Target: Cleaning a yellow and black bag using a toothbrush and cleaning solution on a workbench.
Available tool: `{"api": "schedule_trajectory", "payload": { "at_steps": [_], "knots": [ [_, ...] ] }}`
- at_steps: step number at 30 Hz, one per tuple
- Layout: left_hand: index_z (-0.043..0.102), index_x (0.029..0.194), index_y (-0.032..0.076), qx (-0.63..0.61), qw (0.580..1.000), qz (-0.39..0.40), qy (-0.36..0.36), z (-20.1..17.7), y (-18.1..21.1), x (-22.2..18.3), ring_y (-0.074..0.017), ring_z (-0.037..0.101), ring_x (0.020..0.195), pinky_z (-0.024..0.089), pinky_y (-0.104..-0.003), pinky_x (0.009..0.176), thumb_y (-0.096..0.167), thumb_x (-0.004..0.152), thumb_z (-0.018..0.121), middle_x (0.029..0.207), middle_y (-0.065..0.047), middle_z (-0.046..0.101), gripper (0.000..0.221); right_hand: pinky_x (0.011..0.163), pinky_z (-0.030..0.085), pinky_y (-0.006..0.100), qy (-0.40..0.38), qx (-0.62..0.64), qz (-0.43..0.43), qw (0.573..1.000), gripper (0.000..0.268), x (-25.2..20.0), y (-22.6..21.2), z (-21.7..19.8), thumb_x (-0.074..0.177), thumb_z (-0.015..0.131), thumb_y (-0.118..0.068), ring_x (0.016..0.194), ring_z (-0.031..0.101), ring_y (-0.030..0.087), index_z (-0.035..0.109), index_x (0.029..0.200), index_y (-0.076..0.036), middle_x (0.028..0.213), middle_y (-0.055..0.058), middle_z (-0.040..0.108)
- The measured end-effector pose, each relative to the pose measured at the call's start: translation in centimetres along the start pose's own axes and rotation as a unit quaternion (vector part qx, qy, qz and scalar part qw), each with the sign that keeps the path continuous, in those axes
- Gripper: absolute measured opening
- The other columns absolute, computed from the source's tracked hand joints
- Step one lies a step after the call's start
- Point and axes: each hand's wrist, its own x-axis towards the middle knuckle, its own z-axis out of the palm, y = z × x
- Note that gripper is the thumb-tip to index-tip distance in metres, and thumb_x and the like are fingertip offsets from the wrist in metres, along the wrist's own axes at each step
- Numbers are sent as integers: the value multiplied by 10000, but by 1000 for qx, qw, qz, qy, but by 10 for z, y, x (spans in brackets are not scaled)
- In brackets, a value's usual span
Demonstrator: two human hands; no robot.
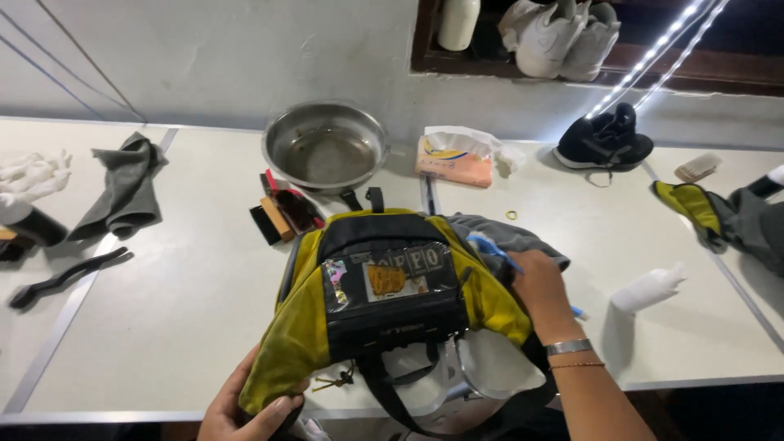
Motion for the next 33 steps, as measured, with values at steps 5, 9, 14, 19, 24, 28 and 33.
{"api": "schedule_trajectory", "payload": {
  "at_steps": [5,9,14,19,24,28,33],
  "knots": [
    [592,1411,-34,-18,994,92,-51,-16,-29,28,-453,737,942,591,-480,936,-86,837,637,1158,-320,724,579,852,543,473,48,17,13,999,384,-3,47,38,836,666,-17,930,690,365,767,1204,-58,1017,182,744],
    [625,1297,-86,-62,989,77,-110,-19,-30,28,-454,748,954,574,-457,941,-51,886,612,1093,-315,723,413,800,615,413,36,59,87,994,308,-10,19,9,907,756,-35,862,744,297,712,1211,-7,1023,166,767],
    [631,1291,-56,-82,986,37,-138,-22,-20,30,-381,714,961,524,-406,850,-25,877,617,1086,-261,680,415,876,603,413,-14,-8,78,997,247,0,3,-2,935,712,-64,977,729,294,742,1179,-36,1091,143,772],
    [595,1303,-78,-121,975,22,-186,-28,-26,36,-389,688,1006,592,-478,993,-14,853,641,1164,-288,667,457,865,609,410,-16,-58,53,997,240,-2,19,8,939,737,-132,1005,733,278,750,1169,-63,1101,113,778],
    [631,1213,-52,-85,980,49,-170,-28,-29,45,-331,698,943,627,-471,904,85,886,662,1089,-229,689,356,826,605,378,-34,-62,60,996,182,0,8,0,950,719,-135,932,723,250,760,1119,-81,1050,102,768],
    [660,1184,-80,-76,972,115,-192,-35,-44,60,-356,716,851,611,-447,818,44,896,641,1077,-236,739,314,834,539,434,50,-69,-6,996,247,-9,41,11,850,734,-204,925,709,295,800,1075,-125,1007,94,774],
    [533,1365,-156,12,1000,20,-18,-10,-10,29,-653,597,990,434,-553,988,-47,1071,375,1193,-465,621,351,766,586,362,255,93,34,962,246,-59,-50,-87,912,740,26,929,674,281,714,1155,45,1053,178,717]
  ]
}}
